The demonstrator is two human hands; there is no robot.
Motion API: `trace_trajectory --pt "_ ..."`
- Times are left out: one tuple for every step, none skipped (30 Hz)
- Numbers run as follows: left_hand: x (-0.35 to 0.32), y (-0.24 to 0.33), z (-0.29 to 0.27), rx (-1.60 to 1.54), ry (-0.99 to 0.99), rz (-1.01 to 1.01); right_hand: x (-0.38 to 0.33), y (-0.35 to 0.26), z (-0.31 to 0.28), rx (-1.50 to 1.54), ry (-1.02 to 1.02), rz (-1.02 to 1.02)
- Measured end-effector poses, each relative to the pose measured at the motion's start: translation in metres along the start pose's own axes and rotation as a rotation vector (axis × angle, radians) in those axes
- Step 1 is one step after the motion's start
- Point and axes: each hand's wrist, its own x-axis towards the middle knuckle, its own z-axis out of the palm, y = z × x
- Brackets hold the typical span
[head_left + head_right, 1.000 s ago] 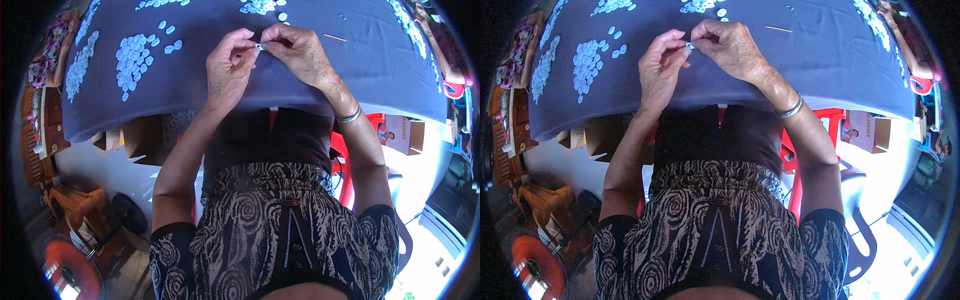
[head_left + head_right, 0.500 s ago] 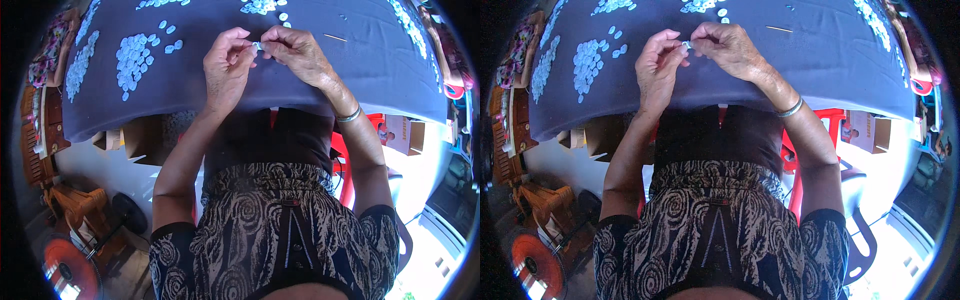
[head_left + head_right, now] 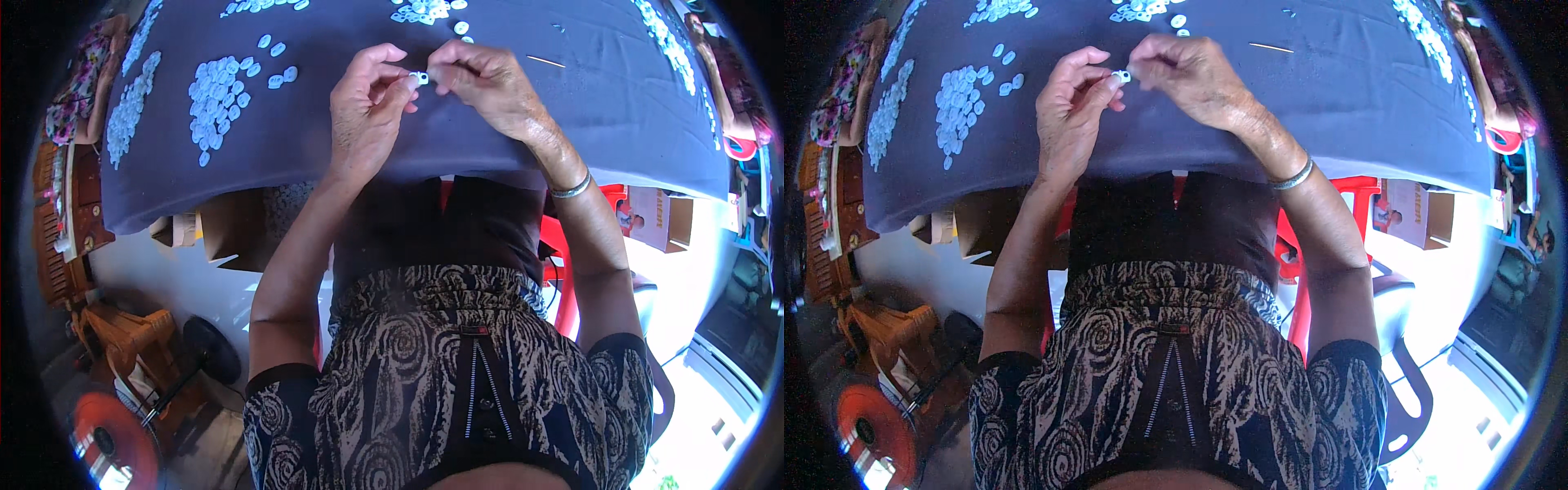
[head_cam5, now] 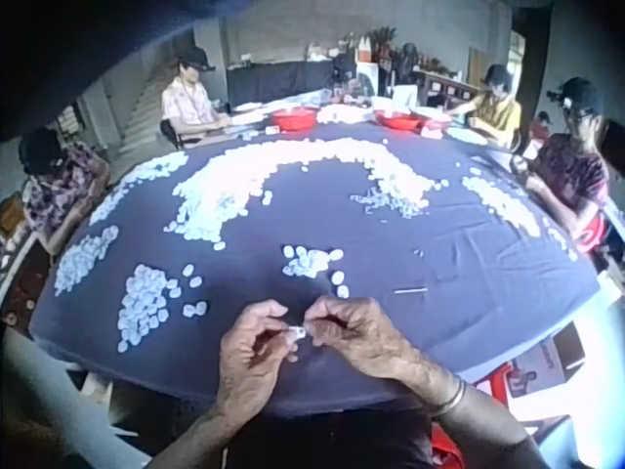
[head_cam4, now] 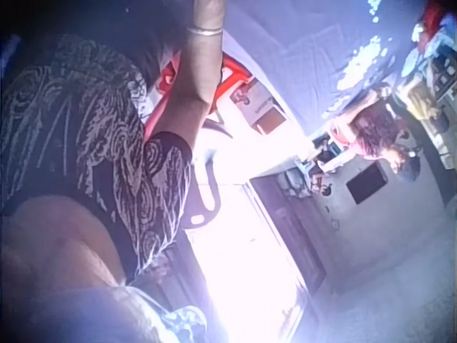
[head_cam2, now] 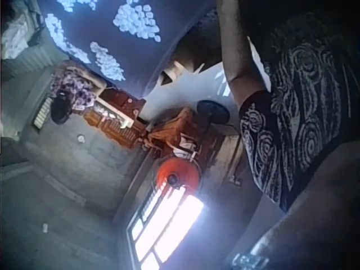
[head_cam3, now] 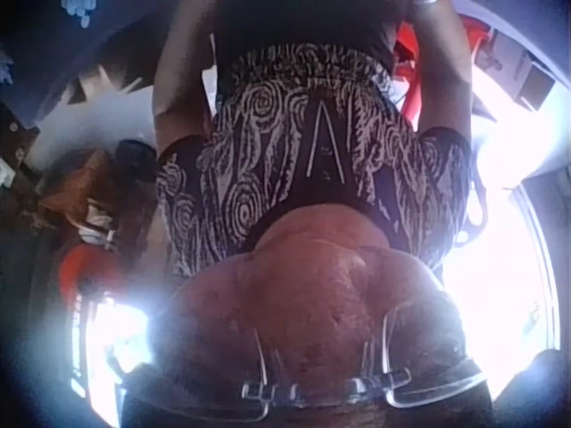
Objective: The person assembles plastic toggles by picking up plastic pieces from the table, fitting components into the toggle bodies, and pressing the parts together by hand.
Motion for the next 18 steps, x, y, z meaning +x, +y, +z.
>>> trace_trajectory --pt "0.000 -0.002 -0.001 -0.001 0.007 0.040 0.000 -0.001 -0.004 0.049 0.082 0.064" --pt "0.000 -0.004 -0.001 -0.002 0.014 0.079 0.000 -0.003 -0.010 0.099 0.163 0.127" --pt "0.001 -0.004 -0.001 -0.002 0.014 0.080 -0.001 -0.006 -0.021 0.192 0.202 0.272" --pt "0.001 -0.004 0.000 0.007 0.022 0.074 0.000 -0.008 -0.025 0.193 0.202 0.272" --pt "0.001 -0.004 0.000 0.016 0.030 0.069 0.001 -0.011 -0.029 0.189 0.287 0.251" --pt "0.001 -0.005 0.000 0.016 0.029 0.068 0.001 -0.013 -0.031 0.185 0.373 0.231" --pt "0.001 -0.005 0.001 0.022 0.038 0.066 0.000 -0.014 -0.033 0.181 0.459 0.211" --pt "0.001 -0.006 0.002 0.028 0.046 0.064 0.000 -0.015 -0.035 0.181 0.460 0.212" --pt "0.002 -0.007 0.002 0.028 0.044 0.065 -0.001 -0.016 -0.037 0.171 0.455 0.226" --pt "0.002 -0.008 0.002 0.035 0.056 0.058 -0.001 -0.017 -0.038 0.160 0.449 0.240" --pt "0.002 -0.009 0.002 0.042 0.067 0.051 -0.002 -0.015 -0.039 0.159 0.451 0.240" --pt "0.003 -0.010 0.002 0.039 0.062 0.053 -0.002 -0.011 -0.042 0.290 0.440 0.193" --pt "0.003 -0.011 0.002 0.019 0.066 0.062 -0.002 -0.008 -0.044 0.420 0.426 0.145" --pt "0.003 -0.011 0.001 -0.001 0.069 0.070 -0.001 -0.005 -0.047 0.416 0.431 0.143" --pt "0.003 -0.012 0.001 -0.006 0.066 0.072 -0.001 -0.002 -0.049 0.441 0.446 0.163" --pt "0.003 -0.013 0.000 -0.001 0.073 0.067 -0.001 0.001 -0.052 0.467 0.460 0.182" --pt "0.003 -0.014 0.000 0.003 0.080 0.063 -0.001 0.002 -0.054 0.462 0.463 0.182" --pt "0.003 -0.014 0.001 0.001 0.079 0.065 0.000 0.003 -0.055 0.451 0.479 0.200"
